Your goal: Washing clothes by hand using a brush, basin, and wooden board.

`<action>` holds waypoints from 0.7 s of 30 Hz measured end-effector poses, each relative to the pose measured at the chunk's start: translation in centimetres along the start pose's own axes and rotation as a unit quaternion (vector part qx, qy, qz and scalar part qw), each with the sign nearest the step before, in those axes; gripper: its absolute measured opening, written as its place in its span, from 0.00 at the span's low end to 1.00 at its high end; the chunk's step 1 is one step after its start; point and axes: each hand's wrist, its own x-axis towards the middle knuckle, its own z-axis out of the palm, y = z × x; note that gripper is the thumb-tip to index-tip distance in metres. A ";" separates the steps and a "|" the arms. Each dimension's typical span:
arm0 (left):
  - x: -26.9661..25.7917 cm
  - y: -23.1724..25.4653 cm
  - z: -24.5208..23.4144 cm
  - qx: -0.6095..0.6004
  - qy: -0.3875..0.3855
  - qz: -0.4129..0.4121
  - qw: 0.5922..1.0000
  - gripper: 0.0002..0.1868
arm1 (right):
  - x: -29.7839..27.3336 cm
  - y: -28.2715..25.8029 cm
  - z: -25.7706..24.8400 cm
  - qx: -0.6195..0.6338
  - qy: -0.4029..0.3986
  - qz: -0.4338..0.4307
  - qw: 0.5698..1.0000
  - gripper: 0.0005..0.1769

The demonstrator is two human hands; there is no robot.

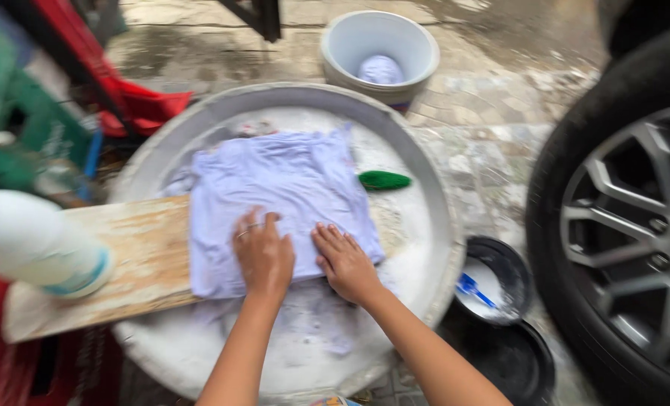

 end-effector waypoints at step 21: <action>-5.2 25.1 17.4 -0.430 -0.333 0.098 0.833 0.43 | -23.7 38.8 11.9 0.175 -0.018 0.467 0.866 0.26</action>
